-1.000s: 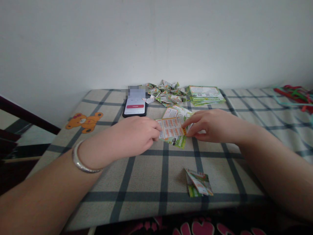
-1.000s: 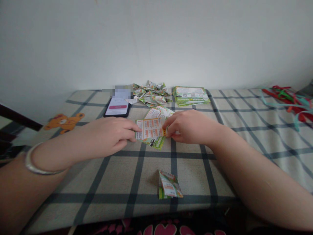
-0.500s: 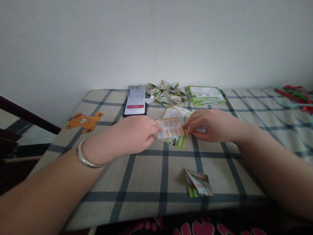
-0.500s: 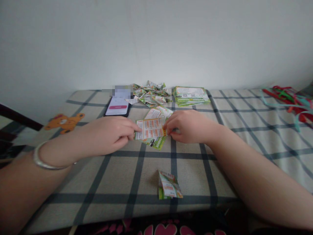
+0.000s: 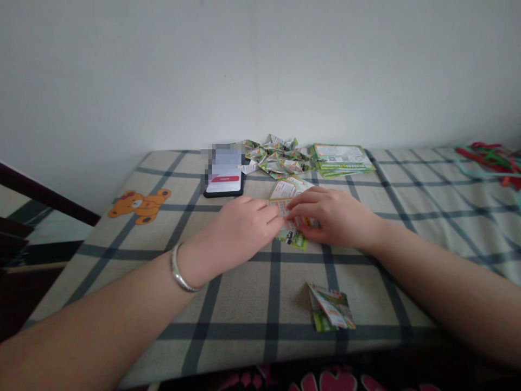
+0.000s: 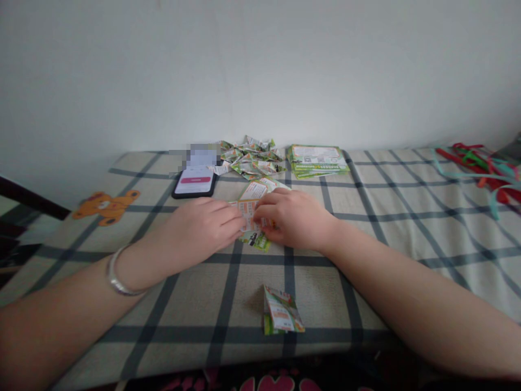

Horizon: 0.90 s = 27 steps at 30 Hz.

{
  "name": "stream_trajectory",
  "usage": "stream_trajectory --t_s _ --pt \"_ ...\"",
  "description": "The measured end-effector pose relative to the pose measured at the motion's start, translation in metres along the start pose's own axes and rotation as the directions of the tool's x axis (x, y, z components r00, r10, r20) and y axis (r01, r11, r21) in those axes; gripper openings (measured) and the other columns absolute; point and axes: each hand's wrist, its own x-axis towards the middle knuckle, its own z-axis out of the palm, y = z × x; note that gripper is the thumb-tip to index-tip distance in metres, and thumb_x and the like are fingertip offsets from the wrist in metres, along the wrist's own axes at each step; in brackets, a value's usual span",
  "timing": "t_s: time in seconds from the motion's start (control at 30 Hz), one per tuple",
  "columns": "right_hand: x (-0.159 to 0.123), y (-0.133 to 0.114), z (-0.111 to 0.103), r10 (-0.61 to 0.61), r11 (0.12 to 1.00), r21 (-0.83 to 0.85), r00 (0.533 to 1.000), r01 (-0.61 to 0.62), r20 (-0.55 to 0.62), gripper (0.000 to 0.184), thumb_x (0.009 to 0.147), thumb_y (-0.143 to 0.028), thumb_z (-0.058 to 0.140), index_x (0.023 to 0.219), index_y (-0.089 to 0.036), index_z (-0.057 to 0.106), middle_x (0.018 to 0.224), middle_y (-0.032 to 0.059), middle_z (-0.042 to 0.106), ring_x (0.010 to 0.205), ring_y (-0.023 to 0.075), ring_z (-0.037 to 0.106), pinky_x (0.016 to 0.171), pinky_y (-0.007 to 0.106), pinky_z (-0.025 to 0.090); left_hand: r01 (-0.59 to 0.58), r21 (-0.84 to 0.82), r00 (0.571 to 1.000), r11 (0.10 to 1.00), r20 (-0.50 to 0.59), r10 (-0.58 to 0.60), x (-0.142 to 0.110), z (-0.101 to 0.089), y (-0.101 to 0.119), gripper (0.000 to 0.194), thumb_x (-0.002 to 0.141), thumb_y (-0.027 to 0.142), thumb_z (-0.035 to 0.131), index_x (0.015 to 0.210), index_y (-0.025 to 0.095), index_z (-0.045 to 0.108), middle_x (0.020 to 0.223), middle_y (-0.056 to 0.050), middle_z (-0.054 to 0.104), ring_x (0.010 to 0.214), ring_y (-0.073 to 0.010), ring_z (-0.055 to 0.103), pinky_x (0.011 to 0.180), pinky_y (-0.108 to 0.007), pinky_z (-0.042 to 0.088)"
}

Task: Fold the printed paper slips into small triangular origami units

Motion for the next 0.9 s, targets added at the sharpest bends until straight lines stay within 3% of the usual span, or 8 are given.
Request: stream_trajectory --t_s 0.23,0.43,0.57,0.7,0.9 --pt "0.002 -0.012 0.001 -0.043 0.974 -0.222 0.999 0.038 -0.016 0.017 0.089 -0.024 0.050 0.081 -0.017 0.064 0.079 0.0050 0.068 0.072 0.0180 0.058 0.065 0.032 0.036 0.052 -0.012 0.998 0.999 -0.024 -0.052 0.002 0.000 0.003 0.010 0.091 0.024 0.056 0.084 0.018 0.061 0.083 -0.004 0.065 0.079 -0.0218 0.060 0.065 -0.036 0.042" --pt "0.006 -0.016 0.007 -0.047 0.952 -0.306 0.997 0.026 -0.063 0.014 0.088 -0.022 0.051 0.081 -0.018 0.062 0.078 0.0041 0.066 0.069 0.0170 0.057 0.060 0.032 0.030 0.049 0.034 0.995 0.998 -0.091 -0.046 0.002 0.000 0.000 0.012 0.087 0.017 0.058 0.075 0.018 0.060 0.073 -0.002 0.064 0.071 -0.0186 0.060 0.064 -0.034 0.040" --pt "0.007 -0.019 0.010 -0.050 0.977 -0.211 0.991 0.023 -0.125 0.015 0.088 -0.025 0.051 0.084 -0.018 0.064 0.080 0.0036 0.068 0.071 0.0168 0.058 0.062 0.031 0.032 0.093 0.001 0.986 0.996 -0.138 -0.092 0.003 -0.001 0.000 0.015 0.087 0.020 0.058 0.073 0.017 0.061 0.071 -0.002 0.064 0.068 -0.0182 0.060 0.064 -0.034 0.040" --pt "0.007 -0.021 0.013 0.075 0.996 -0.038 0.973 -0.086 -0.217 0.013 0.086 -0.022 0.052 0.086 -0.018 0.064 0.080 0.0042 0.069 0.075 0.0170 0.060 0.064 0.029 0.035 0.177 -0.125 0.961 0.976 -0.193 -0.199 0.005 0.001 0.000 0.013 0.087 0.021 0.057 0.077 0.016 0.064 0.073 -0.002 0.065 0.069 -0.0182 0.059 0.065 -0.034 0.042" --pt "0.007 -0.023 0.014 0.145 0.986 0.120 0.958 -0.119 -0.246 0.010 0.081 -0.021 0.055 0.085 -0.018 0.063 0.081 0.0039 0.068 0.077 0.0174 0.060 0.066 0.028 0.038 0.105 -0.173 0.950 0.979 -0.274 -0.151 0.005 0.002 0.000 0.018 0.089 0.018 0.054 0.074 0.017 0.063 0.075 -0.002 0.066 0.070 -0.0171 0.058 0.066 -0.033 0.042"
